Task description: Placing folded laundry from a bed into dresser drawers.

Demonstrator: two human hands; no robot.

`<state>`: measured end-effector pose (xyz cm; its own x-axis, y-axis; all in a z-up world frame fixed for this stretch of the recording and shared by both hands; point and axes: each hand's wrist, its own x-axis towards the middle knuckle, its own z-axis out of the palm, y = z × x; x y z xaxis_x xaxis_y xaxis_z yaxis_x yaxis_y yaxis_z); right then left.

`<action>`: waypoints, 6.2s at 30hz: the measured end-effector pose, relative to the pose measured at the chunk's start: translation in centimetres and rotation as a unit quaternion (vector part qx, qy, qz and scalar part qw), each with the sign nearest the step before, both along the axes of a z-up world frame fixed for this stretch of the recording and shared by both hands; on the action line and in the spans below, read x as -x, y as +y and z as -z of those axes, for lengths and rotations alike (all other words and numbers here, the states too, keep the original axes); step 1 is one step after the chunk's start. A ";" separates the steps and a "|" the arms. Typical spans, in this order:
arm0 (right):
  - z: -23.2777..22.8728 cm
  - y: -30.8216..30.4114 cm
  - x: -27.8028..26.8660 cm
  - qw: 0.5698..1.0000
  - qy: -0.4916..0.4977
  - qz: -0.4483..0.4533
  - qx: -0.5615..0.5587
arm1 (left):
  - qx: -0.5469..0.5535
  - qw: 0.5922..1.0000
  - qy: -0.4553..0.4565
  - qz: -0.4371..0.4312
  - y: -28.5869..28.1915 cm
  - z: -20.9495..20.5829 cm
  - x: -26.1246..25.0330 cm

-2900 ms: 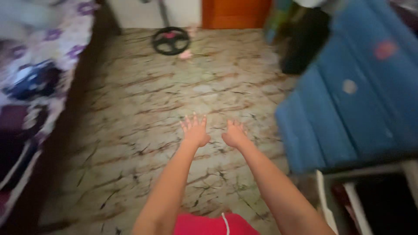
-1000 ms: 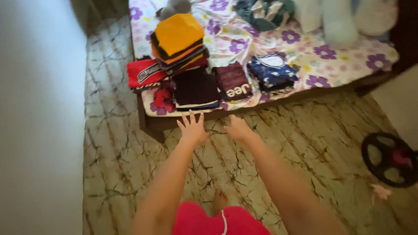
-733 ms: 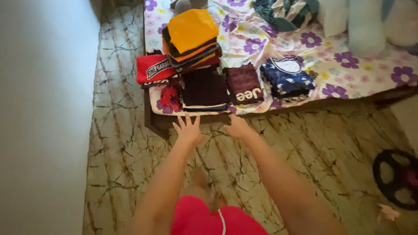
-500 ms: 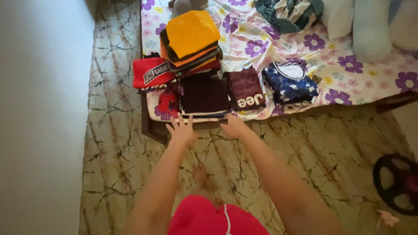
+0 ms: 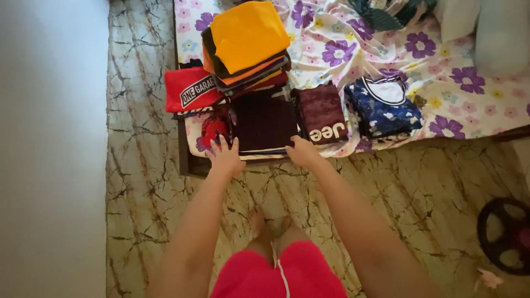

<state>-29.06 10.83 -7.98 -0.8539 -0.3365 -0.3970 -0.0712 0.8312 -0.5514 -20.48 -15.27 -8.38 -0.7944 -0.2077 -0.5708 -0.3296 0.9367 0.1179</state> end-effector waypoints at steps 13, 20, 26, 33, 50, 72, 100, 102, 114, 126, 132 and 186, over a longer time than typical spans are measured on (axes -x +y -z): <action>6.5 1.0 6.9 0.997 -0.059 -0.040 -0.028 | -0.079 0.991 0.007 -0.109 1.6 8.0 5.0; 11.3 0.8 9.1 0.990 -0.133 -0.014 -0.042 | -0.098 0.977 0.086 -0.169 1.9 17.5 6.8; 19.6 1.8 10.4 0.992 -0.118 -0.005 -0.041 | -0.043 0.941 0.269 -0.200 1.1 25.5 6.5; 24.5 2.2 11.0 0.995 -0.052 0.086 0.008 | -0.073 0.916 0.293 -0.263 1.3 22.5 6.8; 27.3 1.8 11.5 0.995 -0.029 0.093 0.038 | -0.096 0.861 0.418 -0.272 1.3 23.8 10.7; 28.7 -1.7 18.2 0.973 0.090 0.163 0.139 | -0.349 0.731 0.375 -0.450 -4.0 29.4 18.2; 27.7 -3.4 24.7 0.914 -0.010 0.244 0.324 | -0.251 0.835 0.428 -0.235 -4.5 23.7 22.9; 29.3 -2.9 25.0 0.914 -0.014 0.228 0.336 | -0.368 0.769 0.494 -0.167 -4.5 23.5 21.8; 31.3 2.8 22.0 0.812 -0.136 0.294 0.486 | -0.359 0.774 0.505 -0.126 -1.5 16.0 11.7; 22.4 0.8 19.8 0.846 -0.085 0.250 0.463 | -0.243 0.834 0.485 -0.099 -2.0 17.0 11.6; 26.8 0.6 20.6 0.868 -0.082 0.242 0.427 | -0.256 0.840 0.461 -0.126 -4.4 21.9 13.9; 22.4 -17.1 18.3 0.995 -0.016 0.045 0.088 | -0.389 0.786 0.409 -0.251 -1.0 29.2 14.1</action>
